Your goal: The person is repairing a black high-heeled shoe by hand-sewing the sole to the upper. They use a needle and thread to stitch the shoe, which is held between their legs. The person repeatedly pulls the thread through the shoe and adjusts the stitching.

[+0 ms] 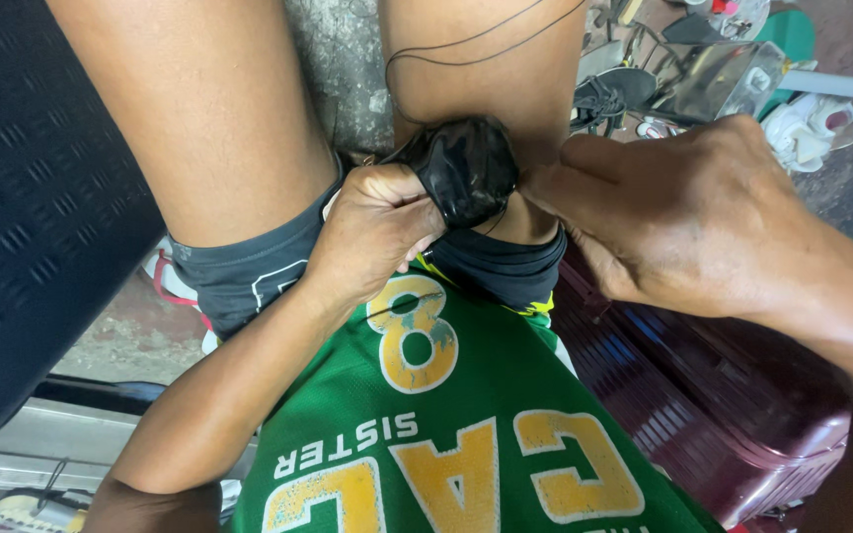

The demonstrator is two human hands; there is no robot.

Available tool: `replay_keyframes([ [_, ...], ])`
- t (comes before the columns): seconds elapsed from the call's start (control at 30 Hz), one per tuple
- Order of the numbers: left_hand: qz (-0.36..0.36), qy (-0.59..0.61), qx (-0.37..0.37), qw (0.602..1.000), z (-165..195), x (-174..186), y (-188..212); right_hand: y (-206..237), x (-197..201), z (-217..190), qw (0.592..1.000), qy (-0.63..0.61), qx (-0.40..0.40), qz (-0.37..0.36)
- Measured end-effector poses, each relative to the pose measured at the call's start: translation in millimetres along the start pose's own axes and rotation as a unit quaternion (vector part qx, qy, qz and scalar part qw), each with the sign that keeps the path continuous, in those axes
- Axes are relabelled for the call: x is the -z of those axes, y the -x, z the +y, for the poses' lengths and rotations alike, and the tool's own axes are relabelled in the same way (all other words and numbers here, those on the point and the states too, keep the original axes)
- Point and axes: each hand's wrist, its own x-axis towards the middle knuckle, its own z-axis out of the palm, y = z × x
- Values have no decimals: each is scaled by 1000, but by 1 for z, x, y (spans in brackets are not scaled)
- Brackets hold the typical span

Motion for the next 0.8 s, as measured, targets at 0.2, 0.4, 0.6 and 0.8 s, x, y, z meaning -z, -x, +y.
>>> replay_keyframes([
  [0.2, -8, -26, -4, 1000, 14, 4, 4, 1, -12, -4, 998, 2, -57, -28],
  [0.4, -30, -55, 28, 998, 21, 7, 2, 4, -10, -6, 997, 39, -40, 50],
  [0.6, -77, 54, -24, 995, 17, 0, -3, 20, -25, 25, 987, 111, 4, 118],
  [0.8, -49, 32, -31, 998, 7, 0, 3, 38, -45, 50, 977, 171, -52, 116],
])
